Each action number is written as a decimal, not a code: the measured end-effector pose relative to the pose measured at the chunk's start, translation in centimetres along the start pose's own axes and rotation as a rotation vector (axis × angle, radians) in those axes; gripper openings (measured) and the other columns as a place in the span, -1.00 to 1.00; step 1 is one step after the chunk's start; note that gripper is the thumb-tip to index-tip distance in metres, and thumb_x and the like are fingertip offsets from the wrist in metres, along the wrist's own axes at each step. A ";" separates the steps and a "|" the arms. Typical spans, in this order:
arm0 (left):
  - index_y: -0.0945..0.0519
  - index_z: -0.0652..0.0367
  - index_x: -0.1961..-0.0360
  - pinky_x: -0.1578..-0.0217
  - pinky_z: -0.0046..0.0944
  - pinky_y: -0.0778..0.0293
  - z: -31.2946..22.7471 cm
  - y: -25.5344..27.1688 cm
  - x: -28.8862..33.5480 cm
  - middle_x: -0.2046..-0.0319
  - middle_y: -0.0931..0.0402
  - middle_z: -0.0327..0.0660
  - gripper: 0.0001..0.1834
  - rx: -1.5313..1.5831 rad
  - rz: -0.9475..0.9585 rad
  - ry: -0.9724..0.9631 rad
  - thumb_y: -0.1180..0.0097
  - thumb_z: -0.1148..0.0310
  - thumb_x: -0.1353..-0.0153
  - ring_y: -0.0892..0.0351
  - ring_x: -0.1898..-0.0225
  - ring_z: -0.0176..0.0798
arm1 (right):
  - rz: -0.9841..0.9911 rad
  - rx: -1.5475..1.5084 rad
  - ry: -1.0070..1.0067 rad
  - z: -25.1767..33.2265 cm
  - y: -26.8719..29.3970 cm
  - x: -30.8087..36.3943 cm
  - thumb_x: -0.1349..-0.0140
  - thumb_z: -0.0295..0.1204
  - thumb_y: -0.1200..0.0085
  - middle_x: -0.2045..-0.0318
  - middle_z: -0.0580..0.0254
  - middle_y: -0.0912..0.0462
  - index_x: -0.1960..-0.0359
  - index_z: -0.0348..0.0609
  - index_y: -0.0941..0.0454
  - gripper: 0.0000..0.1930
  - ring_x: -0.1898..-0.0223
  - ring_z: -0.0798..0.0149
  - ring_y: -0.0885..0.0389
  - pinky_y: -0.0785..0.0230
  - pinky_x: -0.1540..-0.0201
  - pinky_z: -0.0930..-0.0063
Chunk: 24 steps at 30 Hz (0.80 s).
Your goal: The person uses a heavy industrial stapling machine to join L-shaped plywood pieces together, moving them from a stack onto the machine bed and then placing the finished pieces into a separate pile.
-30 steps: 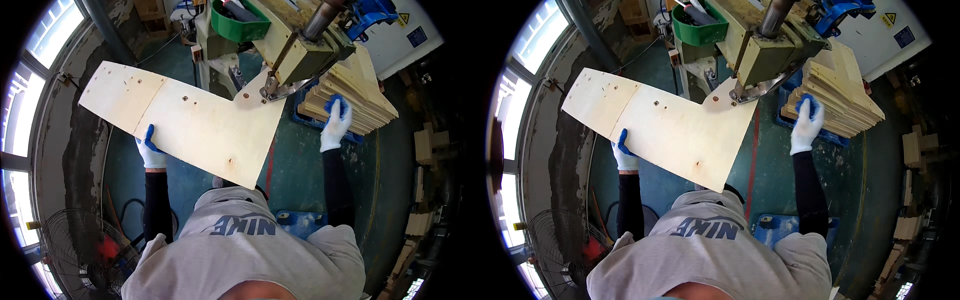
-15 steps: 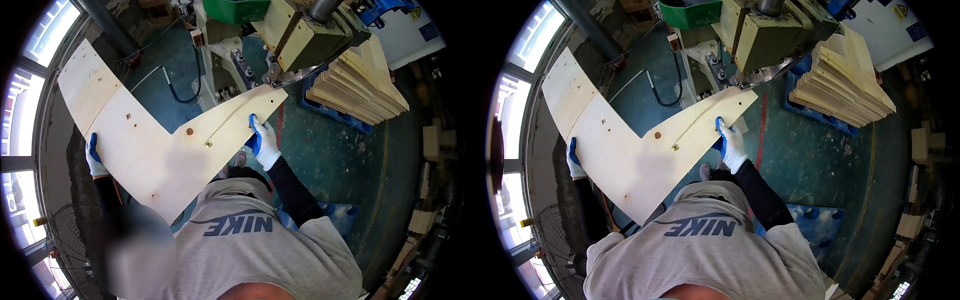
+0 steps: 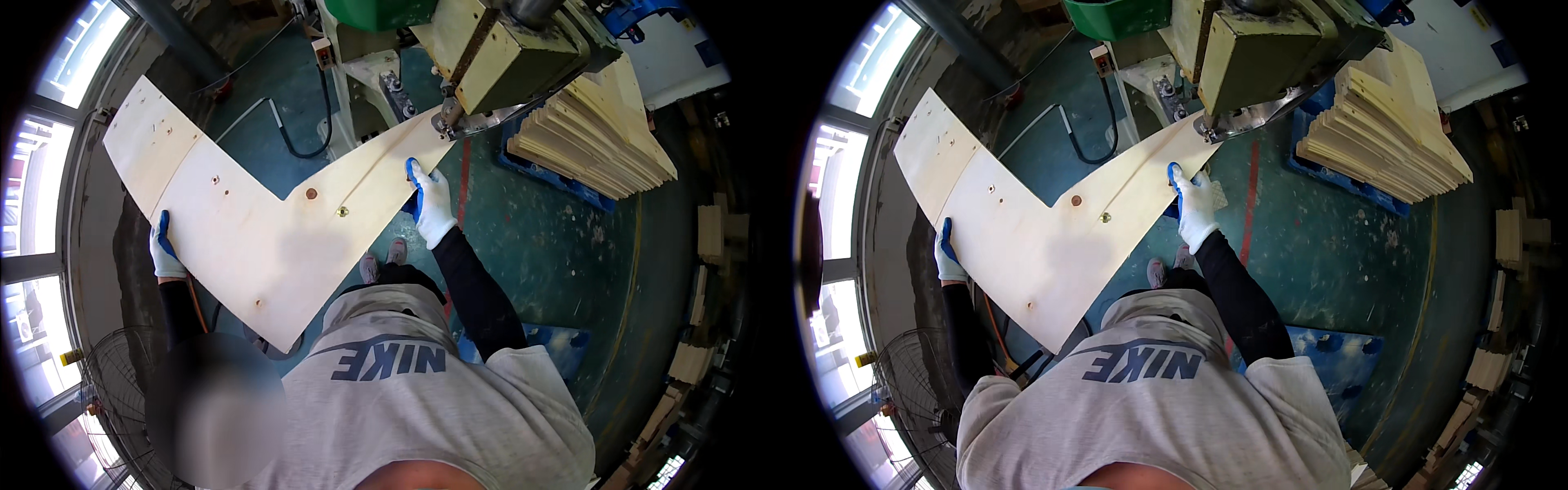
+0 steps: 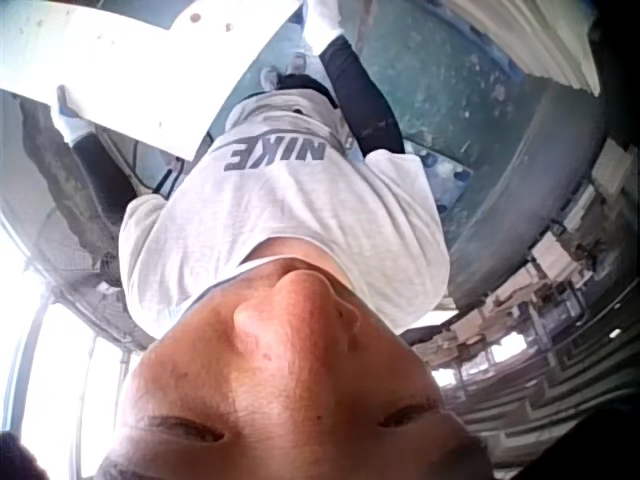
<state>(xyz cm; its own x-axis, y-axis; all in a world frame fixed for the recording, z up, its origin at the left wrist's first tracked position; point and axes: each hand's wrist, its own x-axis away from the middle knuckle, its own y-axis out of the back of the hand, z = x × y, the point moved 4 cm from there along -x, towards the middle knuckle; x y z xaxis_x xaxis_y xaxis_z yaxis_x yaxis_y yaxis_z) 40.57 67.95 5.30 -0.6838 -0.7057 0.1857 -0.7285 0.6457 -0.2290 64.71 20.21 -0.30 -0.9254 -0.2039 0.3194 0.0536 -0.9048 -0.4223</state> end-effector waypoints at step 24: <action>-0.56 0.32 -0.07 0.10 -0.14 -0.66 2.9 4.6 0.4 0.12 -0.66 -0.07 -0.63 0.122 -0.126 -0.014 -0.21 0.31 -0.32 -0.71 0.16 -0.15 | 0.083 -0.002 -0.026 0.2 -1.5 0.1 -0.39 -0.26 -0.17 0.17 0.38 -0.59 -0.01 -0.20 -0.53 -0.69 0.17 0.47 -0.57 -0.45 0.05 0.51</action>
<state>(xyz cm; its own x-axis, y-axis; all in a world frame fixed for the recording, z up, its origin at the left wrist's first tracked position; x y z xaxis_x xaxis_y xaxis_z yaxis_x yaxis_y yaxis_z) 37.11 69.79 1.51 -0.5860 -0.7834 0.2071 -0.7974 0.5123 -0.3189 64.64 21.41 0.55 -0.9076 -0.2878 0.3056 0.1288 -0.8838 -0.4498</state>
